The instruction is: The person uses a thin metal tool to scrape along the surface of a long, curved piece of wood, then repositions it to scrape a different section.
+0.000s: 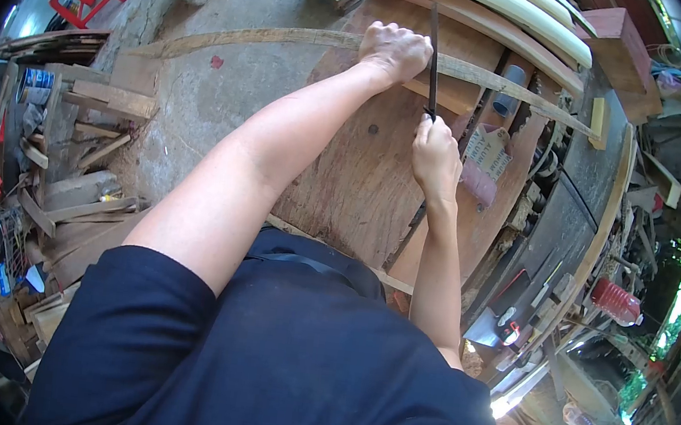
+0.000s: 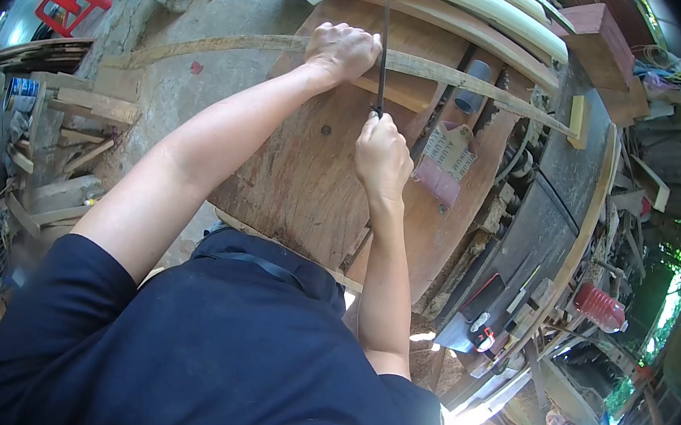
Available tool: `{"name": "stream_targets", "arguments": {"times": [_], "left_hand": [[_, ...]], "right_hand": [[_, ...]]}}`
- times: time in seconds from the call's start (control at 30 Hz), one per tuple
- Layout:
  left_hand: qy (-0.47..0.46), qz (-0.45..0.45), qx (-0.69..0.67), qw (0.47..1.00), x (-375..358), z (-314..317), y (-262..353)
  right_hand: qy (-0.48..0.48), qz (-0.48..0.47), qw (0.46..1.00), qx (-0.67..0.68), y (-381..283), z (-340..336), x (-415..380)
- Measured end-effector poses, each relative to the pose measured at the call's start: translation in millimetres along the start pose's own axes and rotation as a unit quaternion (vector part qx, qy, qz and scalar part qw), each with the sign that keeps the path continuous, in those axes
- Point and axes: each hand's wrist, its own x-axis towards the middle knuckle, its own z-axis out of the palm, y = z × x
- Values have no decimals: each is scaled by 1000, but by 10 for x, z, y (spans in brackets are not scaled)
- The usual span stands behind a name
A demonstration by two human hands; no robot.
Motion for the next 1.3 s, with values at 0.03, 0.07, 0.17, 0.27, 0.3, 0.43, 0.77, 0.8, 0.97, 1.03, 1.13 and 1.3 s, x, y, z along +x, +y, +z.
{"name": "stream_targets", "arguments": {"times": [0.03, 0.07, 0.17, 0.27, 0.3, 0.43, 0.77, 0.8, 0.97, 1.03, 1.13, 1.3], "left_hand": [[-5, -1, 10, 1000, 6, 12, -5], [-9, 4, 19, 1000, 6, 33, 39], [3, 24, 19, 1000, -1, -3, 59], [-12, 14, 17, 1000, -12, 3, 64], [-12, 12, 9, 1000, -19, 7, 77], [-11, 10, 10, 1000, -10, -10, 27], [-14, 7, 1, 1000, -5, -30, 62], [-15, 0, 1, 1000, 0, -23, 42], [-25, 10, 4, 1000, -70, 46, 83], [-21, 29, 23, 999, -81, -6, 81], [-21, -3, -18, 1000, -105, -32, 106], [-7, 7, -11, 1000, -29, 5, 52]], "right_hand": [[-2, -5, 1000, 4, 8, 11, 30], [-1, 2, 1000, 4, -16, 15, 108], [31, -29, 999, -3, -153, -41, 477], [39, -32, 999, -13, -149, 3, 554], [36, -35, 999, -12, -100, 3, 474], [-7, -21, 1000, -13, -66, -20, 230], [19, -34, 999, -2, -53, -15, 334], [-2, -20, 1000, 21, -11, -26, 195], [21, -41, 999, -5, -74, -12, 426], [30, -30, 999, -12, -132, 13, 536], [24, -31, 999, 2, -34, -6, 342], [0, -18, 1000, 7, 17, 46, 254]]}}
